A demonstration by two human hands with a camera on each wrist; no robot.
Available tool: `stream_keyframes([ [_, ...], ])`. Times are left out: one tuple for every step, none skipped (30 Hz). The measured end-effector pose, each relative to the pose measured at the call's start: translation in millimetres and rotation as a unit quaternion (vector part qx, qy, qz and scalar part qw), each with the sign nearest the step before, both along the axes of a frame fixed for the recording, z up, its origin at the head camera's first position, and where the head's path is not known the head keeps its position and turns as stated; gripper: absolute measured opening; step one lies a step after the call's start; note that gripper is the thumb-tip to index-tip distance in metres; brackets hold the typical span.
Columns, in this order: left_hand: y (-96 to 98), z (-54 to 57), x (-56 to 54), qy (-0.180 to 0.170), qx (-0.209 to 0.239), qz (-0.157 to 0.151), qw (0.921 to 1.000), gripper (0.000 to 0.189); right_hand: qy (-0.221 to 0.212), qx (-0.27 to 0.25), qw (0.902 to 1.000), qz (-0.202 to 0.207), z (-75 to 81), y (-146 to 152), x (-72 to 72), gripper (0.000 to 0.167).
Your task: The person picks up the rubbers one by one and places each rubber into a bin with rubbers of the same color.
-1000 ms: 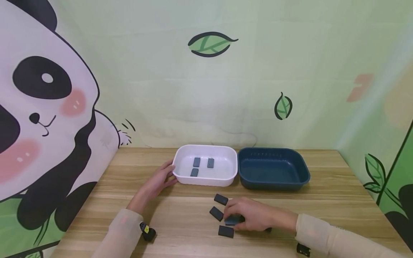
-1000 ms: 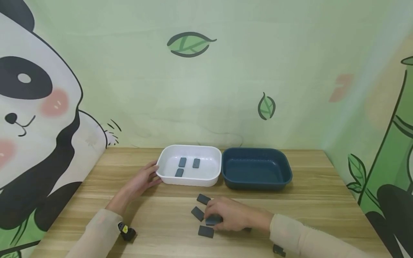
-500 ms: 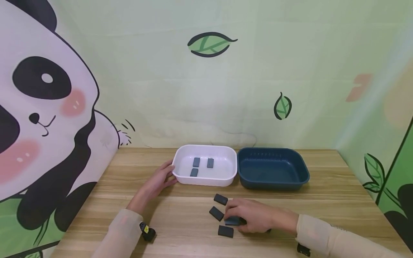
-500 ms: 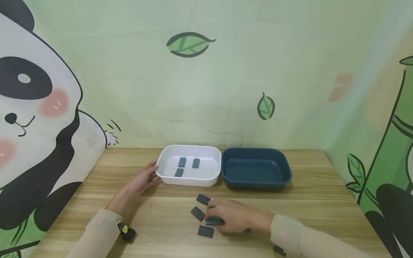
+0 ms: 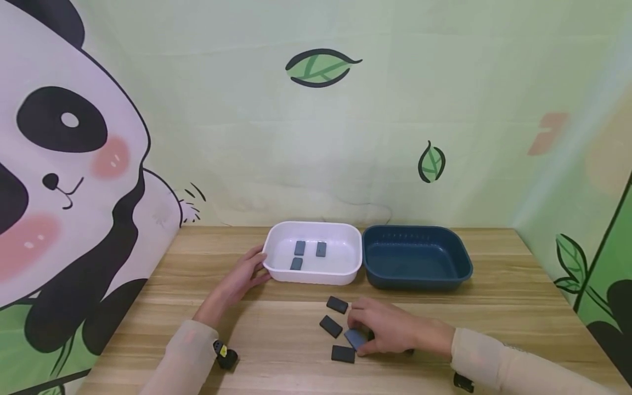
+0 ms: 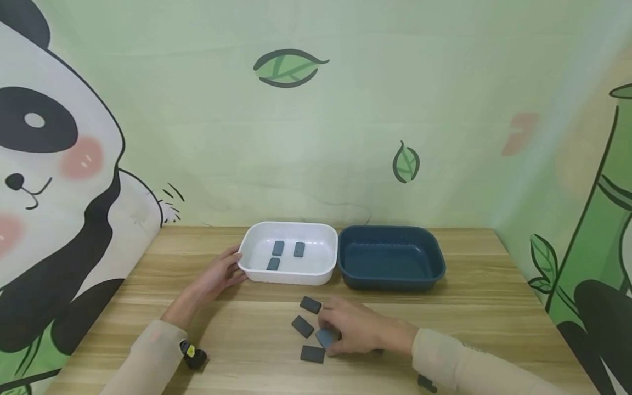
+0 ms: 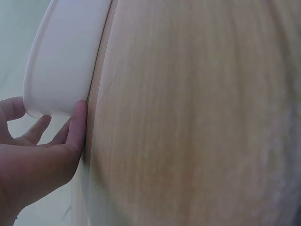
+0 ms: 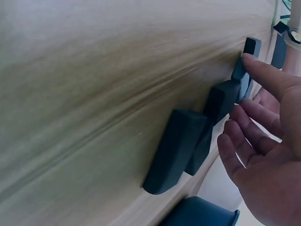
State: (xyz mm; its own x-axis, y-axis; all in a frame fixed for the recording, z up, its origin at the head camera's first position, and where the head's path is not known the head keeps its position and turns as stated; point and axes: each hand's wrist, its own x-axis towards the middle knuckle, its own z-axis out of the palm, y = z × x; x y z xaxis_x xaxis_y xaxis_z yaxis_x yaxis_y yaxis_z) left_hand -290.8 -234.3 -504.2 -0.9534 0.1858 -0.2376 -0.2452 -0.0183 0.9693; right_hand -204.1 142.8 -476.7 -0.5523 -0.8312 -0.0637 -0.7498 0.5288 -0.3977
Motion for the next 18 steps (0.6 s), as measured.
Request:
stream_keyframes([
  [-0.3, -0.3, -0.4, 0.0, 0.0, 0.001, 1.0, 0.059, 0.001, -0.002, 1.0, -0.003, -0.6, -0.1, -0.5, 0.036],
  [-0.6, -0.5, -0.7, 0.0, -0.001, 0.001, 1.0, 0.059, 0.0, -0.004, 1.0, -0.005, -0.6, 0.0, -0.6, 0.036],
  [-0.6, -0.6, -0.9, 0.0, -0.001, 0.001, 1.0, 0.059, 0.001, -0.005, 1.0, -0.005, -0.6, 0.1, -0.5, 0.037],
  [-0.6, -0.6, -1.1, 0.0, -0.001, 0.003, 1.0, 0.059, 0.0, -0.006, 1.0, -0.003, -0.2, 0.2, -0.4, 0.038],
  [-0.6, -0.7, -1.2, -0.001, -0.001, 0.003, 1.0, 0.059, 0.0, -0.006, 1.0, 0.0, 0.2, 0.2, -0.2, 0.037],
  [-0.7, -0.7, -1.2, -0.001, 0.0, 0.003, 1.0, 0.059, 0.0, -0.006, 1.0, 0.004, 0.7, 0.2, -0.1, 0.037],
  [-0.4, -0.6, -1.3, -0.002, 0.0, 0.004, 1.0, 0.059, 0.0, -0.006, 0.9999, 0.009, 1.2, 0.2, 0.0, 0.037],
  [-0.3, -0.6, -1.3, -0.002, 0.0, 0.005, 1.0, 0.059, 0.0, -0.007, 0.9999, 0.015, 1.9, 0.3, 0.2, 0.036],
  [-0.2, -0.5, -1.3, -0.003, 0.0, 0.006, 1.0, 0.058, -0.001, -0.006, 0.9998, 0.021, 2.6, 0.2, 0.2, 0.035],
  [-0.2, -0.4, -1.2, -0.004, 0.0, 0.006, 1.0, 0.059, -0.002, -0.004, 0.9996, 0.027, 3.4, 0.1, 0.1, 0.034],
  [-0.2, -0.3, -1.1, -0.004, 0.0, 0.008, 1.0, 0.059, -0.002, 0.0, 0.9995, 0.031, 4.1, 0.0, 0.0, 0.033],
  [-0.1, -0.1, -1.0, -0.004, 0.001, 0.008, 1.0, 0.058, -0.003, 0.003, 0.9994, 0.035, 5.0, -0.1, 0.1, 0.032],
  [0.0, 0.3, -0.8, -0.004, 0.0, 0.008, 1.0, 0.058, -0.004, 0.007, 0.9992, 0.039, 5.8, -0.1, 0.3, 0.032],
  [0.0, 0.6, -0.6, -0.004, 0.0, 0.007, 1.0, 0.059, -0.003, 0.011, 0.9991, 0.042, 6.5, -0.1, 0.5, 0.032],
  [0.0, 0.9, -0.5, -0.005, 0.0, 0.007, 1.0, 0.059, -0.004, 0.016, 0.9989, 0.043, 7.1, -0.1, 0.7, 0.032],
  [0.1, 1.3, -0.2, -0.005, -0.001, 0.006, 1.0, 0.059, -0.002, 0.019, 0.9988, 0.045, 7.7, -0.1, 1.0, 0.033],
  [0.1, 1.7, -0.1, -0.005, -0.001, 0.006, 1.0, 0.059, -0.001, 0.023, 0.9987, 0.046, 8.1, -0.1, 1.3, 0.033],
  [0.1, 1.9, 0.0, -0.006, -0.002, 0.005, 1.0, 0.059, 0.0, 0.025, 0.9986, 0.046, 8.6, -0.1, 1.7, 0.033],
])
